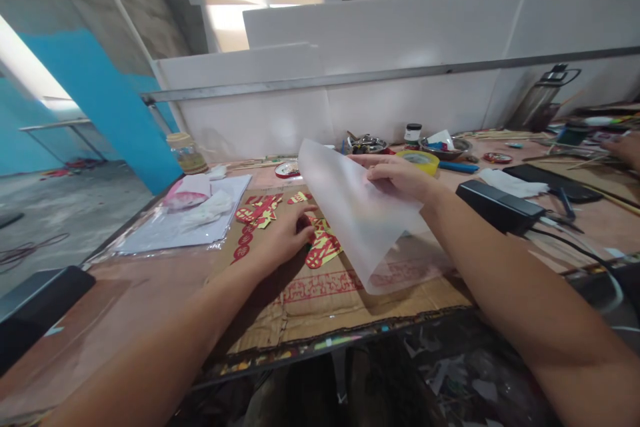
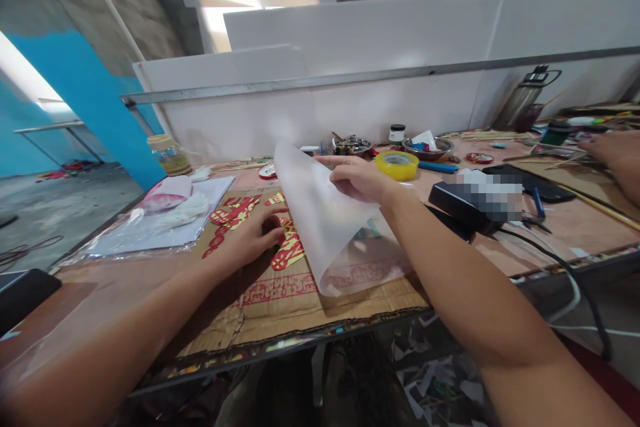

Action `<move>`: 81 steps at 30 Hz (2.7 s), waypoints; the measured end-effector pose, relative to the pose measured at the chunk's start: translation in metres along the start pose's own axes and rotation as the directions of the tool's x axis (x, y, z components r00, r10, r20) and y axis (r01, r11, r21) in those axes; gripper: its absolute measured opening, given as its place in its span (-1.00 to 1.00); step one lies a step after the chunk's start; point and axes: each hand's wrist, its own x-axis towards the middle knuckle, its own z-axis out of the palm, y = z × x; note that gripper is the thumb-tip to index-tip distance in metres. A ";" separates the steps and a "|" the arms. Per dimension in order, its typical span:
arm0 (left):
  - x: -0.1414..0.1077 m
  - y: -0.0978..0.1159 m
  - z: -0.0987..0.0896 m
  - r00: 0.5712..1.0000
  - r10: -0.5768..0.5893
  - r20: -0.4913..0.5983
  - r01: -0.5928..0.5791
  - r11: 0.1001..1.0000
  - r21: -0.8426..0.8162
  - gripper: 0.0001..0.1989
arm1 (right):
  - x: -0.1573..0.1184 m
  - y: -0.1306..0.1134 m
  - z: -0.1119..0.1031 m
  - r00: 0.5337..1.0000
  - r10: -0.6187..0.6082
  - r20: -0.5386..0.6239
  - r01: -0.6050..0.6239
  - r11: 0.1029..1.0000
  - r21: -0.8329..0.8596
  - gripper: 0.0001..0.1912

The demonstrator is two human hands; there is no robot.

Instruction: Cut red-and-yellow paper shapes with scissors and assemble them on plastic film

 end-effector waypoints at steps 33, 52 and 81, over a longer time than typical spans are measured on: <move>0.003 -0.023 -0.079 0.960 -0.218 -0.178 0.252 0.947 0.201 -0.71 | 0.014 0.081 0.082 0.730 0.121 0.672 0.544 0.491 -0.680 -0.16; 0.002 -0.032 -0.071 0.937 -0.349 -0.029 0.344 0.933 -0.106 -0.66 | 0.026 0.054 -0.005 0.958 -0.074 0.277 0.285 0.353 -0.891 -0.49; -0.003 -0.065 -0.096 0.941 -0.311 0.133 0.336 0.904 -0.266 -0.57 | 0.005 0.059 0.035 0.895 0.012 0.447 0.419 0.322 -0.849 -0.79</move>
